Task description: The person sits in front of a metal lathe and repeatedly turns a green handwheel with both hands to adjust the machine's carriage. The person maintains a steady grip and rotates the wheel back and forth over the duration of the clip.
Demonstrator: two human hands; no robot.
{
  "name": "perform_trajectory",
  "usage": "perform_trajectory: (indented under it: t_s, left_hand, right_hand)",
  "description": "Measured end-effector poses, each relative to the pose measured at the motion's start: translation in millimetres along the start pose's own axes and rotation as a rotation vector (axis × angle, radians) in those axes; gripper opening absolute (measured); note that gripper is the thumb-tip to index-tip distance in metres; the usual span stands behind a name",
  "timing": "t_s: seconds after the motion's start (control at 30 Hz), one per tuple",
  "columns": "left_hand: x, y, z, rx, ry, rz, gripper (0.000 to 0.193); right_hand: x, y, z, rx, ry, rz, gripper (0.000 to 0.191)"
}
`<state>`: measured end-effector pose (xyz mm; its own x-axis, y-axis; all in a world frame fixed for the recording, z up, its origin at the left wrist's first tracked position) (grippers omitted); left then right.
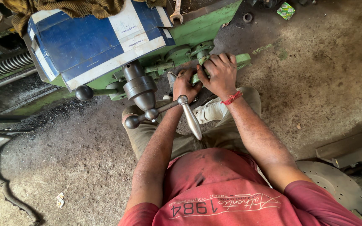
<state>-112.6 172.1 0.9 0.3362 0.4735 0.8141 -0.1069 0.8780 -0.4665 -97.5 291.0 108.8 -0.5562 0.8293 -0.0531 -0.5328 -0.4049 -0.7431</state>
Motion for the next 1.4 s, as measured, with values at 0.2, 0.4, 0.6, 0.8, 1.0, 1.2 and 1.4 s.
perform_trajectory:
  t_s: [0.2, 0.4, 0.6, 0.8, 1.0, 1.2, 1.4]
  left_hand:
    - [-2, 3, 1, -0.005, -0.014, -0.007, 0.042]
    - [-3, 5, 2, 0.004, -0.020, -0.056, 0.040]
    - [-3, 7, 5, -0.044, -0.067, -0.038, 0.038]
    - [5, 1, 8, -0.014, -0.058, -0.078, 0.033]
    - [10, -3, 7, 0.011, -0.016, -0.087, 0.031]
    - [7, -4, 8, 0.020, -0.019, -0.088, 0.030]
    - [3, -3, 7, 0.016, -0.030, -0.085, 0.031]
  right_hand:
    - [1, -1, 1, -0.019, -0.009, -0.004, 0.022]
    - [13, 5, -1, -0.096, -0.032, 0.030, 0.025]
    - [38, 21, -5, -0.174, -0.018, 0.081, 0.035]
    - [81, 9, -12, -0.120, 0.058, 0.188, 0.045]
    - [110, 6, -16, -0.098, 0.201, 0.304, 0.048]
    - [117, 5, -16, -0.058, 0.229, 0.380, 0.045]
    - [115, 8, -17, -0.046, 0.220, 0.337, 0.044]
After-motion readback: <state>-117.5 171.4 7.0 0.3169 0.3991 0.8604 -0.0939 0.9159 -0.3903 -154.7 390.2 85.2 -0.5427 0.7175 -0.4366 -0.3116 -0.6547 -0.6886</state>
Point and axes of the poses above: each hand's wrist, its own z-axis towards the middle knuckle, its own y-axis out of the palm, x = y × z, the point moved 8 cm from there along z, towards the middle knuckle, and after that the axes turned 2 degrees about z, right-handed, at the moved point
